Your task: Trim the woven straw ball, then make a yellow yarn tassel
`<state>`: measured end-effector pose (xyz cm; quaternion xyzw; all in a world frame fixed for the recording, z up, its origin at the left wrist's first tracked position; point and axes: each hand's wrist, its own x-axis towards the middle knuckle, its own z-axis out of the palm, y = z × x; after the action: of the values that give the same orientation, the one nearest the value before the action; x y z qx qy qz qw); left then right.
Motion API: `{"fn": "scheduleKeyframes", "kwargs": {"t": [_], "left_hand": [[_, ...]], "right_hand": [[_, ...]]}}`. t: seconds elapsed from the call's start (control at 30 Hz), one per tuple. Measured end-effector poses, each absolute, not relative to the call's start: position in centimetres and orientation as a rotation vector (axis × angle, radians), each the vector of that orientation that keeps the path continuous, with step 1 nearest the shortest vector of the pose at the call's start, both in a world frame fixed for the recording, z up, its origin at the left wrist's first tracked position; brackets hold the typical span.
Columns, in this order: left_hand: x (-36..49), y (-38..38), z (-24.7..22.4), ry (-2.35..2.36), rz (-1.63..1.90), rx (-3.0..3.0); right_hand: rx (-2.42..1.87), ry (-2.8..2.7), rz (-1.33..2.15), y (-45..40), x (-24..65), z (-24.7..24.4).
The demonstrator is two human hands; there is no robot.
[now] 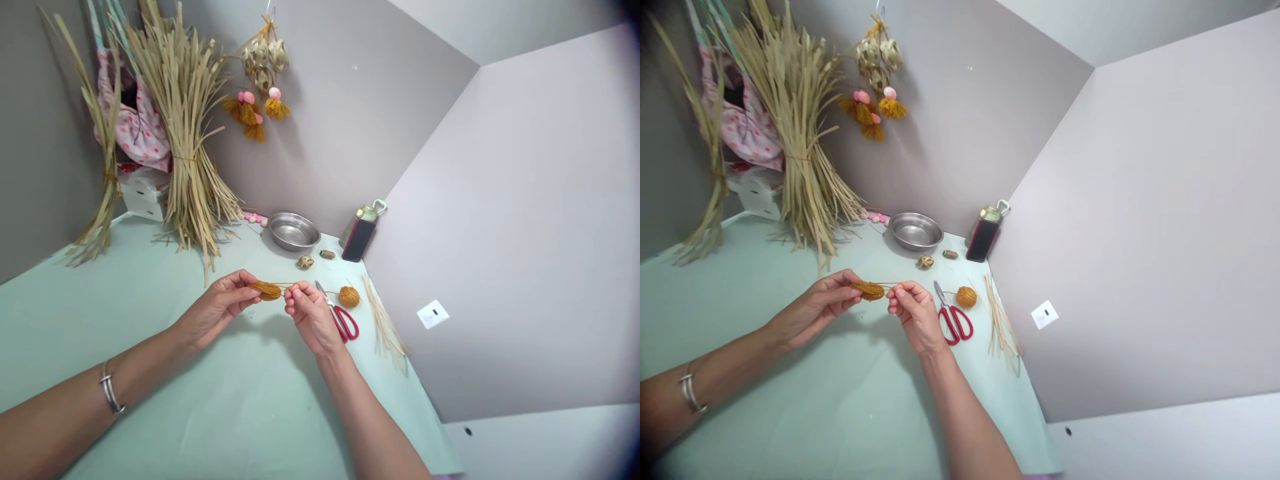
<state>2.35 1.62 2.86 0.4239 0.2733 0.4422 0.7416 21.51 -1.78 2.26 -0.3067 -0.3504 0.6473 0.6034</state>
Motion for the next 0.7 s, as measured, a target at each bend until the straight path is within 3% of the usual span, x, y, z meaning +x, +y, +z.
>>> {"fn": "scheduleKeyframes", "kwargs": {"t": [0.7], "left_hand": [[2.58, 1.53, 2.43, 0.581, 0.989, 0.702]], "right_hand": [[-0.798, -0.895, 1.619, -1.91, 21.06, 1.96]]}}
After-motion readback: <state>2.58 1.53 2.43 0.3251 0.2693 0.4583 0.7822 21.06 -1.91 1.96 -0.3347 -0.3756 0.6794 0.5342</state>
